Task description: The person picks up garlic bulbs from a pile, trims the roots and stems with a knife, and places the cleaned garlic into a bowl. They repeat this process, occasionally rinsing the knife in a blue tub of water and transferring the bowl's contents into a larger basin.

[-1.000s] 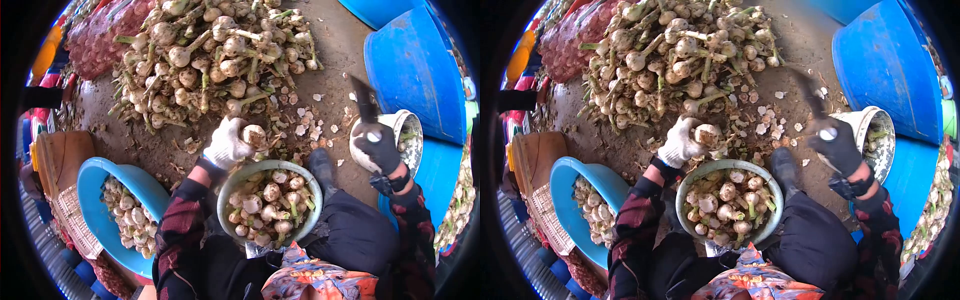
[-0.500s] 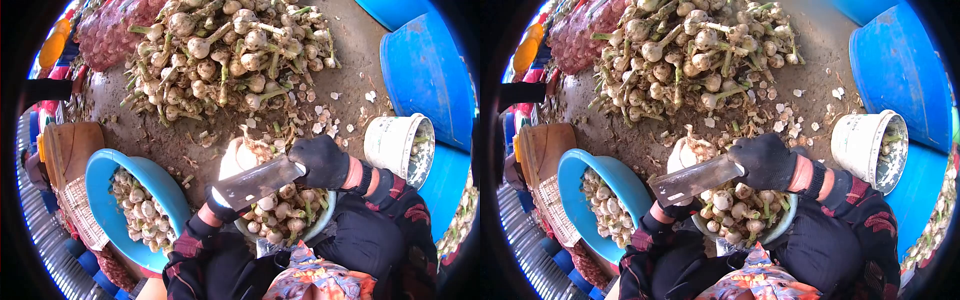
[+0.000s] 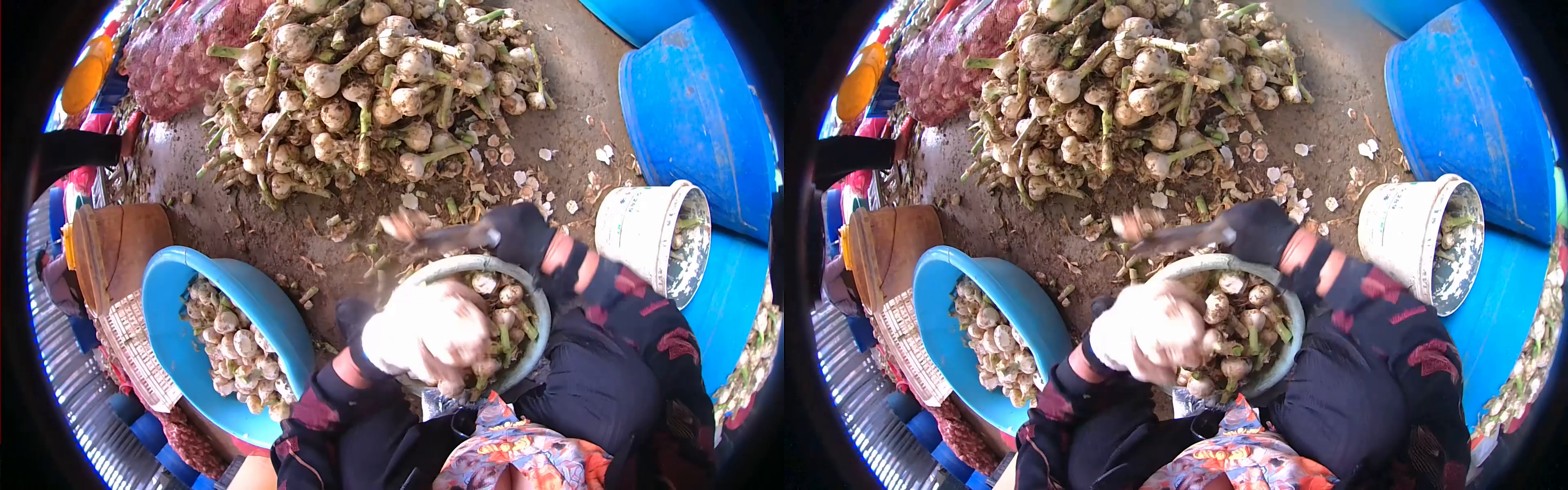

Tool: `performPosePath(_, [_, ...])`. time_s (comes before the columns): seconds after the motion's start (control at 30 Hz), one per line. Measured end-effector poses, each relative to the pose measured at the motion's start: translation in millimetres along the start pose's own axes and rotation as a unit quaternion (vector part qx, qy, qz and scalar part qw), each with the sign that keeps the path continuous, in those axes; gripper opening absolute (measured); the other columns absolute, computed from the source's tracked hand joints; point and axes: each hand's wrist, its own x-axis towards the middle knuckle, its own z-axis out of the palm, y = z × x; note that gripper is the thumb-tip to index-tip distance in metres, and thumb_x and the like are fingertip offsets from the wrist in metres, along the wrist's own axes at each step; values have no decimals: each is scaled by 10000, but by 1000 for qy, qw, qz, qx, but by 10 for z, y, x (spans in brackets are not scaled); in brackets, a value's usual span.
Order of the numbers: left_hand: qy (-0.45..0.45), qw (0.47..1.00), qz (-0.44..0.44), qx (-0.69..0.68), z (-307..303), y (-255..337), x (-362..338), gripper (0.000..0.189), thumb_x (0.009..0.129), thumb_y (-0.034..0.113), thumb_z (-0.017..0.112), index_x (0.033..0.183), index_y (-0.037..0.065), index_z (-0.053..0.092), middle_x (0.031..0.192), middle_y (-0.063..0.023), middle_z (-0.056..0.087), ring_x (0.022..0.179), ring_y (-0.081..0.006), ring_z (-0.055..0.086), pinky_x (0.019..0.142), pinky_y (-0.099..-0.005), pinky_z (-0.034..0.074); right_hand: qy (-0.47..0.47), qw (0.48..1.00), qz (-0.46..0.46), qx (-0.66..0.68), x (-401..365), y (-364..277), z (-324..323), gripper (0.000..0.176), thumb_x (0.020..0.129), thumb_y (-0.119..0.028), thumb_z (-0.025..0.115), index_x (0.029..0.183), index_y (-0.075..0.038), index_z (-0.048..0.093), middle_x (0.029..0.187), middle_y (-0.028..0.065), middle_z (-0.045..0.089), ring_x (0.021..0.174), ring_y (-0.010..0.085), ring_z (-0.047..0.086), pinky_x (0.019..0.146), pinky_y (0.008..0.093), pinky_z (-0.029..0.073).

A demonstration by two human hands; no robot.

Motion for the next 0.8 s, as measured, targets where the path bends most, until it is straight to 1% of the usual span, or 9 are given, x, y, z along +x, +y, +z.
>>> performPosePath(0.07, [30,983,133,125,-18,-59,28,309,657,196,724,921,57,645,929,-86,629,888,-257,594,818,-352,480,-64,982,114,-134,-124,43,-137,156,719,-213,659,675,-87,578,629,110,582,582,317,584,523,375,463])
performPosePath(0.1, [17,988,90,126,-76,-88,29,327,637,224,733,915,76,649,931,-80,629,906,-270,592,830,-368,476,49,984,169,-44,-194,-7,-113,150,721,-201,665,683,-75,595,634,128,583,564,298,581,524,349,454])
performPosePath(0.23, [50,982,46,177,-169,-302,33,356,576,290,758,875,124,660,939,-65,623,900,-275,587,821,-388,476,66,964,221,135,-63,-385,-268,178,721,-163,709,674,-44,585,583,70,557,538,138,543,517,296,429])
performPosePath(0.33, [52,977,10,207,-170,-248,25,338,580,176,760,893,107,652,935,-58,626,890,-220,600,811,-353,482,27,979,131,157,57,-623,-395,210,685,-211,737,709,-52,602,604,104,576,532,232,585,514,340,458])
performPosePath(0.53, [77,981,-138,-114,-52,-86,101,423,629,103,779,1022,54,629,1000,-39,638,883,-138,597,792,-304,484,14,991,18,132,79,-778,-436,266,685,-265,746,809,-51,649,682,110,611,611,267,621,548,347,480])
performPosePath(0.67, [42,962,-164,214,58,-108,197,622,619,37,770,1194,1,535,1073,-84,620,930,-162,579,824,-304,472,14,990,46,135,86,-776,-337,450,640,-409,795,858,-44,647,767,125,638,688,264,643,624,336,503])
performPosePath(0.73, [168,978,-101,77,145,-99,160,753,674,74,749,1332,45,385,1026,-109,614,896,-189,608,713,-314,519,27,971,126,203,28,-641,-245,465,626,-420,808,865,-55,648,798,101,655,723,202,650,654,317,511])
performPosePath(0.77, [140,962,-117,-203,98,-134,107,981,591,12,799,1402,60,250,1132,-131,558,948,-200,579,763,-322,511,41,920,208,329,32,-621,-247,429,630,-372,819,861,-54,647,790,63,658,725,152,637,657,301,515])
performPosePath(0.8, [129,969,-109,-179,32,-146,68,1048,521,-69,802,1405,50,251,1204,-125,509,1028,-202,539,839,-334,491,49,866,282,409,41,-549,-232,365,673,-320,802,855,-45,647,759,29,644,700,135,623,645,285,512])
